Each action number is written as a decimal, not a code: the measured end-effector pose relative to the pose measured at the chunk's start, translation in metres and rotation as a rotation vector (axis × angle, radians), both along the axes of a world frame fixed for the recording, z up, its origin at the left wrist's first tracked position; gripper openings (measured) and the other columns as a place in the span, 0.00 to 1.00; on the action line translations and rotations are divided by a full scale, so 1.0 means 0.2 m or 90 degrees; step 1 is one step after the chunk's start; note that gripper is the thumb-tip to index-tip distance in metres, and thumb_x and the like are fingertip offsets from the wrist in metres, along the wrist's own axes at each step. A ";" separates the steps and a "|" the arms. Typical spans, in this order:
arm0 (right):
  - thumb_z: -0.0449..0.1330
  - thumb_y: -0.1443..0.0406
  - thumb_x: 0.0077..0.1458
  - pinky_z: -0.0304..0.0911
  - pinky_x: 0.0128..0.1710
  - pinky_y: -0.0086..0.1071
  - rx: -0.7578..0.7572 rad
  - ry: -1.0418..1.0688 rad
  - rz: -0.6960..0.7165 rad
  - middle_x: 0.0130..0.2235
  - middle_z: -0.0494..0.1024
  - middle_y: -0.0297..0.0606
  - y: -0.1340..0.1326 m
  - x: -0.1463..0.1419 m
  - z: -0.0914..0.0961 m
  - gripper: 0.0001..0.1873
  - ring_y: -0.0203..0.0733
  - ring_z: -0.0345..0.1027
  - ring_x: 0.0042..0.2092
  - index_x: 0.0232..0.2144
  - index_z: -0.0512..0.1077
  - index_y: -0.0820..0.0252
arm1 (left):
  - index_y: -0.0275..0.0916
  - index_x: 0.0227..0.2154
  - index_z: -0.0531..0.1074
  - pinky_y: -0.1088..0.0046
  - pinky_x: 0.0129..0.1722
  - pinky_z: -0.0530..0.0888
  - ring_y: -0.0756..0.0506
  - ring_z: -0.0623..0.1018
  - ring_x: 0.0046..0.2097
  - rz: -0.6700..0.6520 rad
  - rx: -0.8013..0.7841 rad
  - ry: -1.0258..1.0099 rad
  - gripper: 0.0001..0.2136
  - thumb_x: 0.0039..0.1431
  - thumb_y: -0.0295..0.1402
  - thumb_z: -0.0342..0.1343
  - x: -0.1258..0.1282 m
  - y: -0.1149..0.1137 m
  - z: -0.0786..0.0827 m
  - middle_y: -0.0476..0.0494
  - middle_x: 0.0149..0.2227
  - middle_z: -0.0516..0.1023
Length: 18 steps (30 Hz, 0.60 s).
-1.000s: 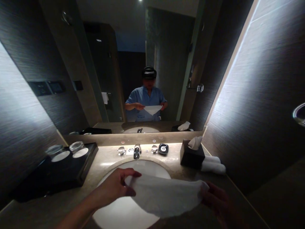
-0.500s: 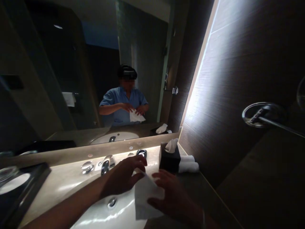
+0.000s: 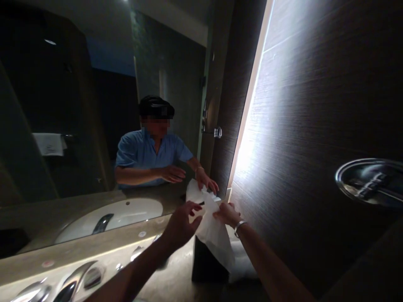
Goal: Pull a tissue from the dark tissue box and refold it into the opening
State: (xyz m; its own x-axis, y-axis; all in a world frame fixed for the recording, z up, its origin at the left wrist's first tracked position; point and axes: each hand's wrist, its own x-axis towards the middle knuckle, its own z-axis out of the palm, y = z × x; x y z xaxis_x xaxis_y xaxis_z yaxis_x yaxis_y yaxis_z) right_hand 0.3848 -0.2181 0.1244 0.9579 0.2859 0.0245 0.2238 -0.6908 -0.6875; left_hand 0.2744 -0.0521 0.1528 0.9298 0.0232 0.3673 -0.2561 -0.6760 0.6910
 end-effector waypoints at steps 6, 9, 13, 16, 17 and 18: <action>0.52 0.46 0.50 0.46 0.45 0.66 -0.184 -0.045 -0.127 0.46 0.68 0.57 -0.09 -0.06 -0.06 0.29 0.67 0.53 0.53 0.38 0.70 0.67 | 0.29 0.49 0.64 0.54 0.57 0.59 0.35 0.62 0.56 -0.102 0.052 0.011 0.34 0.38 0.40 0.66 0.29 -0.17 -0.42 0.30 0.54 0.64; 0.48 0.45 0.51 0.58 0.42 0.51 -0.055 0.082 -0.004 0.36 0.73 0.52 -0.13 -0.13 -0.12 0.30 0.60 0.65 0.44 0.31 0.73 0.68 | 0.28 0.52 0.62 0.53 0.57 0.61 0.34 0.62 0.56 -0.101 0.032 -0.031 0.39 0.36 0.43 0.67 0.34 -0.24 -0.51 0.28 0.54 0.64; 0.54 0.57 0.49 0.61 0.45 0.35 0.111 0.000 0.184 0.40 0.74 0.40 -0.19 -0.25 -0.17 0.15 0.46 0.66 0.45 0.33 0.75 0.60 | 0.37 0.37 0.73 0.62 0.43 0.69 0.42 0.73 0.41 -0.090 0.001 -0.106 0.13 0.46 0.30 0.61 0.30 -0.29 -0.56 0.42 0.38 0.76; 0.59 0.58 0.45 0.57 0.49 0.41 -0.044 -0.083 0.089 0.45 0.72 0.38 -0.27 -0.31 -0.16 0.18 0.47 0.64 0.47 0.40 0.74 0.54 | 0.40 0.29 0.75 0.64 0.39 0.68 0.43 0.74 0.36 -0.092 -0.017 -0.117 0.07 0.45 0.32 0.63 0.27 -0.29 -0.57 0.48 0.31 0.77; 0.60 0.57 0.43 0.54 0.52 0.44 -0.098 -0.109 0.054 0.49 0.70 0.39 -0.29 -0.31 -0.16 0.24 0.50 0.61 0.50 0.45 0.71 0.54 | 0.40 0.28 0.75 0.65 0.39 0.67 0.44 0.74 0.36 -0.086 -0.030 -0.114 0.07 0.44 0.34 0.64 0.26 -0.28 -0.58 0.48 0.30 0.77; 0.62 0.58 0.41 0.50 0.54 0.48 -0.142 -0.138 0.034 0.53 0.67 0.41 -0.30 -0.30 -0.16 0.32 0.53 0.56 0.55 0.51 0.66 0.55 | 0.40 0.28 0.75 0.66 0.38 0.67 0.44 0.74 0.35 -0.086 -0.047 -0.106 0.08 0.45 0.36 0.64 0.26 -0.28 -0.58 0.48 0.30 0.77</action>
State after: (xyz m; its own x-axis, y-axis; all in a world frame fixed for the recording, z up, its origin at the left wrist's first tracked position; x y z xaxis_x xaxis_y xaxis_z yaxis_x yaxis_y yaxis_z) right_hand 0.3240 -0.2779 0.0922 0.9210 0.3564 0.1572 0.3879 -0.8026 -0.4531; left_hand 0.3261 -0.1077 0.0367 0.8527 -0.0646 0.5184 -0.4556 -0.5775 0.6774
